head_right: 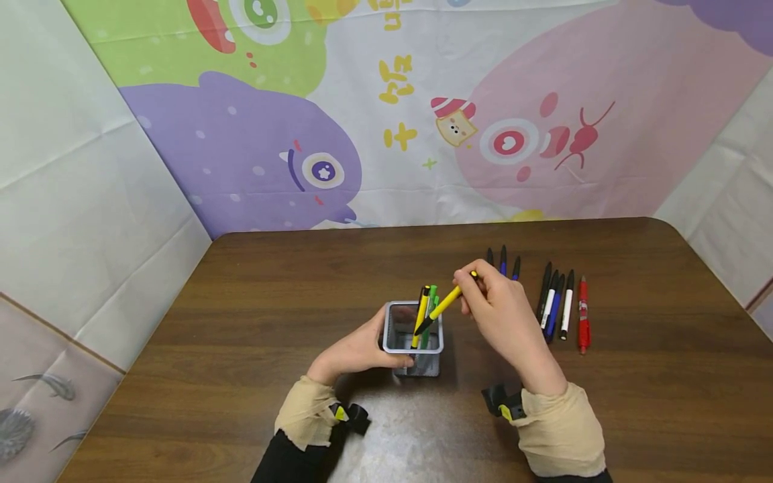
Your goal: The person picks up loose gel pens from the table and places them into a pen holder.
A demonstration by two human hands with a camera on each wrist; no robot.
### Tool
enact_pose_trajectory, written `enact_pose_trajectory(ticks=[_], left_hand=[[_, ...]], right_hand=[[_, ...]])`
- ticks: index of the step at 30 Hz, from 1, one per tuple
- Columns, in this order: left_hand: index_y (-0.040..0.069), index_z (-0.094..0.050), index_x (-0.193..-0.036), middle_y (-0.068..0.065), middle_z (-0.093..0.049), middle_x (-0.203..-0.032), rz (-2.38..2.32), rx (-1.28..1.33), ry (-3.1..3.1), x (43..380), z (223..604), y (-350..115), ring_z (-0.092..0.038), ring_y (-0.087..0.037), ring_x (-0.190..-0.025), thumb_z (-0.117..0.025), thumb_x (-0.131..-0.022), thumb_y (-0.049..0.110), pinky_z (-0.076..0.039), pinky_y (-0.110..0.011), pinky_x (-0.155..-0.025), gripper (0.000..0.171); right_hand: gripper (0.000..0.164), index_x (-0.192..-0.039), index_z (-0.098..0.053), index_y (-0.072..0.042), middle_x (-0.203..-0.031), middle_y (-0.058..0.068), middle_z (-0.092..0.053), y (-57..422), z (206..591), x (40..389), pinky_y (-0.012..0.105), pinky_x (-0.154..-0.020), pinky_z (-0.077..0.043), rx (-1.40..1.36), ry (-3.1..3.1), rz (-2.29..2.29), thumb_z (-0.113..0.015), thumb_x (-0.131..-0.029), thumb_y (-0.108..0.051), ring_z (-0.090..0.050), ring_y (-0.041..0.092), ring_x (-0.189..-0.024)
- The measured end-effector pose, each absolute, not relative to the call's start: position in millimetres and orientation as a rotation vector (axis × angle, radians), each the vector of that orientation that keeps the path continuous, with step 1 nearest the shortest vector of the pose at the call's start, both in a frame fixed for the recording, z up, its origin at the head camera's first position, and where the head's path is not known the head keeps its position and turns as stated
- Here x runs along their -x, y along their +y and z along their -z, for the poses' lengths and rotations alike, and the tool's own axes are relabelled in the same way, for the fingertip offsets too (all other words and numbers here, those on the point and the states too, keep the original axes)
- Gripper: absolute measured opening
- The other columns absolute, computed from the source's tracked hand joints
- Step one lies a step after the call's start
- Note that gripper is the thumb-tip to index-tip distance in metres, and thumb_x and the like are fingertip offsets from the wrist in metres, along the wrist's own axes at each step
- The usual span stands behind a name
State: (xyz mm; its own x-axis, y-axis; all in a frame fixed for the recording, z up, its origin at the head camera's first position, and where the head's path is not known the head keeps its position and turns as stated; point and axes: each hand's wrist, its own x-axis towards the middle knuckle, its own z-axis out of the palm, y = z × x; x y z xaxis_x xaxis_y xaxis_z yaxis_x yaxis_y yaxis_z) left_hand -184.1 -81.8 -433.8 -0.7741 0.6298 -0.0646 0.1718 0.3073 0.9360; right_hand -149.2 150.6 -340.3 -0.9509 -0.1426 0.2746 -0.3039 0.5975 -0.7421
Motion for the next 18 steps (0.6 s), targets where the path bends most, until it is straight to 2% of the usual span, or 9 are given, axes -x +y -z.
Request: enact_pose_trajectory(ticks=[3, 9, 14, 18], left_hand=[[0.012, -0.028, -0.133, -0.014, -0.05, -0.121, -1.481, -0.709, 2.144, 183.8, 433.6, -81.4, -0.052, -0.031, -0.108, -0.076, -0.073, 0.012, -0.04, -0.048, -0.093, 0.076], [0.016, -0.031, -0.13, -0.004, -0.053, -0.115, -1.48, -0.738, 2.175, 184.8, 435.7, -81.5, -0.055, -0.027, -0.104, -0.077, -0.072, 0.016, -0.044, -0.041, -0.09, 0.074], [0.016, -0.03, -0.13, -0.009, -0.052, -0.118, -1.48, -0.759, 2.172, 185.2, 435.6, -81.7, -0.054, -0.026, -0.104, -0.077, -0.073, 0.016, -0.045, -0.039, -0.089, 0.074], [0.011, -0.029, -0.132, -0.015, -0.05, -0.121, -1.491, -0.753, 2.14, 180.7, 426.3, -81.8, -0.052, -0.032, -0.107, -0.075, -0.074, 0.011, -0.043, -0.043, -0.091, 0.074]], right_hand=[[0.029, -0.093, -0.056, -0.011, -0.066, 0.003, -0.053, 147.7, 340.9, 149.8, 0.025, -0.05, -0.043, -0.358, -2.655, -1.264, -0.042, -0.096, -0.037, -0.052, 0.016, -0.058], [0.026, -0.091, -0.057, -0.013, -0.064, 0.0, -0.054, 139.4, 344.2, 151.5, 0.025, -0.05, -0.041, -0.394, -2.68, -1.245, -0.044, -0.096, -0.034, -0.05, 0.015, -0.056], [0.024, -0.092, -0.059, -0.012, -0.062, 0.0, -0.052, 133.3, 348.5, 153.0, 0.024, -0.046, -0.036, -0.427, -2.702, -1.213, -0.047, -0.095, -0.032, -0.045, 0.013, -0.052], [0.027, -0.093, -0.06, -0.013, -0.061, -0.001, -0.052, 130.1, 352.3, 153.6, 0.025, -0.045, -0.034, -0.442, -2.721, -1.179, -0.046, -0.095, -0.036, -0.043, 0.011, -0.049]])
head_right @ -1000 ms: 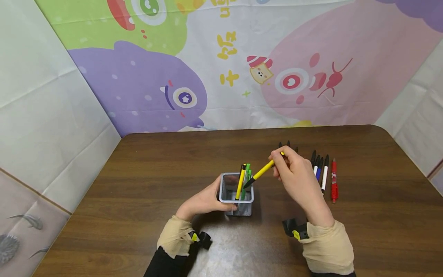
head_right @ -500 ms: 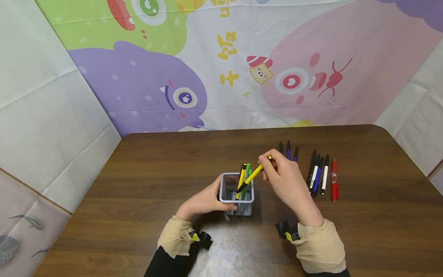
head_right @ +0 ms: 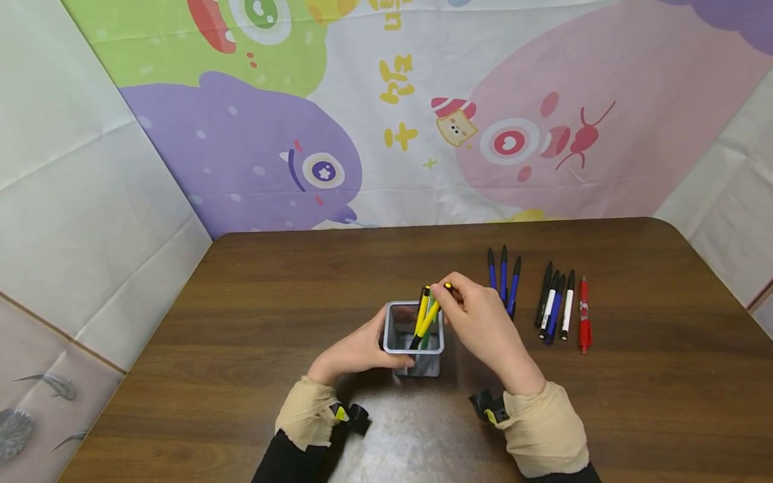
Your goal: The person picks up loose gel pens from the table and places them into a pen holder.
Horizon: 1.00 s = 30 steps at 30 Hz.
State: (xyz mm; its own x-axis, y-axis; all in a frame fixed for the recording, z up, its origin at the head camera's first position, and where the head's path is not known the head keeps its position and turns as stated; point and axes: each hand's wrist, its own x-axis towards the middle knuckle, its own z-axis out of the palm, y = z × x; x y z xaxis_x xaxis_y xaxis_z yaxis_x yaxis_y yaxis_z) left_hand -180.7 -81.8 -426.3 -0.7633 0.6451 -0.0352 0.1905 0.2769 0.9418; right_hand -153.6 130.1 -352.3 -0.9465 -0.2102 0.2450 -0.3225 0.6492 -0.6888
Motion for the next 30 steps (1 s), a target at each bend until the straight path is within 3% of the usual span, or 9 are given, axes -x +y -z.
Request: enact_pose_trajectory(ticks=[5, 22, 30], left_hand=[[0.006, -0.028, -0.131, -0.02, -0.048, -0.122, -1.496, -0.74, 2.115, 173.7, 410.4, -81.8, -0.049, -0.036, -0.109, -0.073, -0.075, 0.008, -0.04, -0.048, -0.093, 0.072], [0.006, -0.028, -0.132, -0.021, -0.048, -0.122, -1.477, -0.744, 2.128, 172.5, 407.7, -82.3, -0.05, -0.036, -0.108, -0.072, -0.076, 0.009, -0.041, -0.047, -0.093, 0.072], [0.016, -0.028, -0.133, -0.013, -0.05, -0.122, -1.476, -0.74, 2.144, 181.8, 430.0, -83.1, -0.052, -0.028, -0.108, -0.074, -0.076, 0.014, -0.043, -0.04, -0.091, 0.073]], right_hand=[[0.028, -0.091, -0.061, -0.013, -0.06, -0.001, -0.051, 127.1, 355.3, 154.3, 0.024, -0.045, -0.034, -0.472, -2.729, -1.179, -0.047, -0.094, -0.037, -0.042, 0.01, -0.048], [0.033, -0.086, -0.062, -0.013, -0.058, -0.003, -0.05, 117.5, 361.9, 154.4, 0.024, -0.044, -0.034, -0.505, -2.776, -1.212, -0.047, -0.093, -0.042, -0.042, 0.01, -0.047], [0.033, -0.085, -0.061, -0.012, -0.058, -0.002, -0.051, 116.8, 365.0, 155.9, 0.024, -0.043, -0.034, -0.518, -2.786, -1.212, -0.046, -0.093, -0.041, -0.041, 0.01, -0.046]])
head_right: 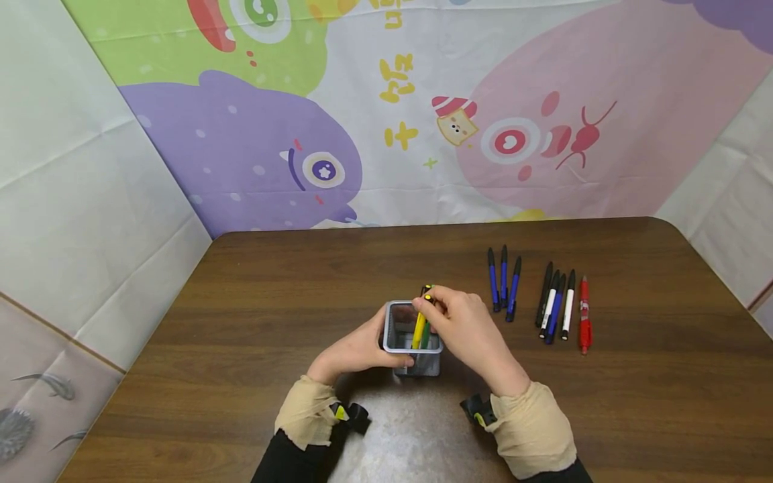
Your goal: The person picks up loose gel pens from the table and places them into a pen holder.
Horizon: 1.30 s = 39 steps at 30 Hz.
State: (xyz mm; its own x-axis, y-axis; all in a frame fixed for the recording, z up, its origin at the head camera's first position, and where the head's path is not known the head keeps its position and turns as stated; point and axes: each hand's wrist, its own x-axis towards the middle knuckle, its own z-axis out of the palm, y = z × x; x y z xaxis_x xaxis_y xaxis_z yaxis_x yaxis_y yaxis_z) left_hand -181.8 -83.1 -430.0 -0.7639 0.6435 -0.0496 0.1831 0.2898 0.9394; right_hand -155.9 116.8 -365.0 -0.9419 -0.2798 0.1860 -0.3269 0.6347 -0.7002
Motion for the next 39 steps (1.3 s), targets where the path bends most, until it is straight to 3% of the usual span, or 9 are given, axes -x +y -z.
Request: enact_pose_trajectory(ticks=[10, 39], left_hand=[[0.021, -0.029, -0.131, -0.004, -0.051, -0.119, -1.468, -0.752, 2.176, 183.9, 435.9, -83.8, -0.054, -0.023, -0.106, -0.076, -0.074, 0.019, -0.045, -0.032, -0.088, 0.074], [0.018, -0.029, -0.131, -0.002, -0.053, -0.114, -1.46, -0.766, 2.186, 184.1, 435.6, -83.7, -0.055, -0.024, -0.104, -0.076, -0.074, 0.019, -0.045, -0.034, -0.088, 0.074]], right_hand=[[0.029, -0.085, -0.061, -0.012, -0.058, -0.004, -0.051, 115.3, 370.7, 158.5, 0.024, -0.045, -0.035, -0.541, -2.829, -1.167, -0.049, -0.093, -0.038, -0.042, 0.01, -0.047], [0.01, -0.096, -0.061, -0.016, -0.058, -0.006, -0.046, 115.4, 381.0, 163.8, 0.023, -0.042, -0.032, -0.561, -2.692, -1.033, -0.056, -0.091, -0.022, -0.037, 0.008, -0.043]])
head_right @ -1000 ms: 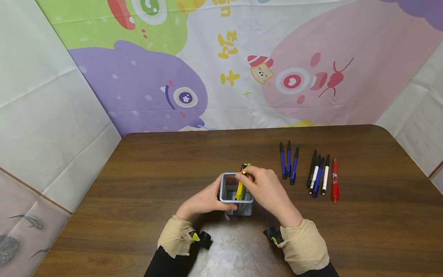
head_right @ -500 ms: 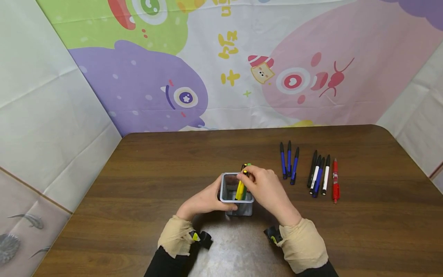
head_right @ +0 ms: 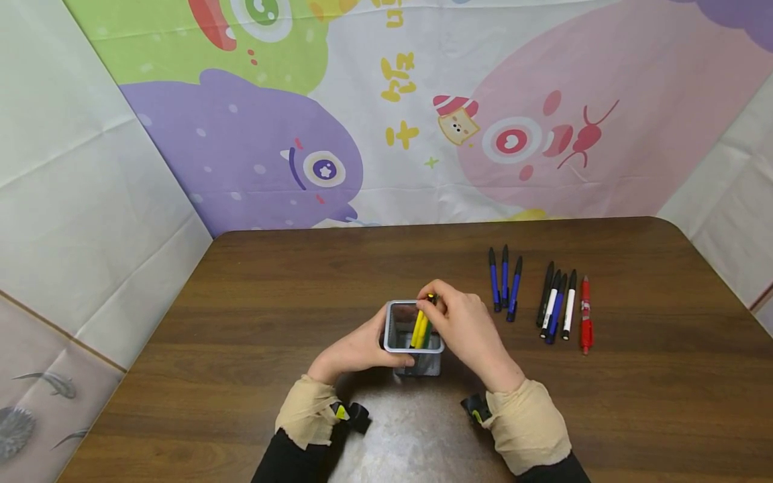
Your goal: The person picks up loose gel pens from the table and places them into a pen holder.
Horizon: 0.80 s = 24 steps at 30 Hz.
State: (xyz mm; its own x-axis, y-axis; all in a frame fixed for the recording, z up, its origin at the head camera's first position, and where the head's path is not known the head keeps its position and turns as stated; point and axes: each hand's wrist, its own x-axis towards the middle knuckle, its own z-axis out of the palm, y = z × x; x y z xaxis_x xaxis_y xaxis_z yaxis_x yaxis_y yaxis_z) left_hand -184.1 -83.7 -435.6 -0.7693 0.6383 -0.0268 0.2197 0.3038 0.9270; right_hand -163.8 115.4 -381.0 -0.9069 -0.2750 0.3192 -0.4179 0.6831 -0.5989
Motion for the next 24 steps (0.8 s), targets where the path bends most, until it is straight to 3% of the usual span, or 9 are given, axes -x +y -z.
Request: enact_pose_trajectory(ticks=[20, 24], left_hand=[[0.019, -0.028, -0.132, -0.004, -0.051, -0.116, -1.486, -0.756, 2.151, 184.3, 436.0, -83.8, -0.054, -0.026, -0.105, -0.075, -0.075, 0.016, -0.045, -0.034, -0.089, 0.074], [0.019, -0.028, -0.132, -0.003, -0.052, -0.115, -1.483, -0.749, 2.16, 184.6, 435.9, -83.5, -0.054, -0.025, -0.105, -0.076, -0.074, 0.016, -0.045, -0.035, -0.089, 0.075]], right_hand=[[0.014, -0.102, -0.064, -0.011, -0.061, -0.005, -0.049, 113.4, 384.6, 165.3, 0.022, -0.043, -0.033, -0.589, -2.664, -0.939, -0.057, -0.09, -0.016, -0.037, 0.007, -0.045], [0.02, -0.109, -0.062, -0.012, -0.062, -0.006, -0.05, 113.2, 384.7, 165.4, 0.022, -0.043, -0.033, -0.588, -2.66, -0.944, -0.056, -0.091, -0.016, -0.037, 0.007, -0.045]])
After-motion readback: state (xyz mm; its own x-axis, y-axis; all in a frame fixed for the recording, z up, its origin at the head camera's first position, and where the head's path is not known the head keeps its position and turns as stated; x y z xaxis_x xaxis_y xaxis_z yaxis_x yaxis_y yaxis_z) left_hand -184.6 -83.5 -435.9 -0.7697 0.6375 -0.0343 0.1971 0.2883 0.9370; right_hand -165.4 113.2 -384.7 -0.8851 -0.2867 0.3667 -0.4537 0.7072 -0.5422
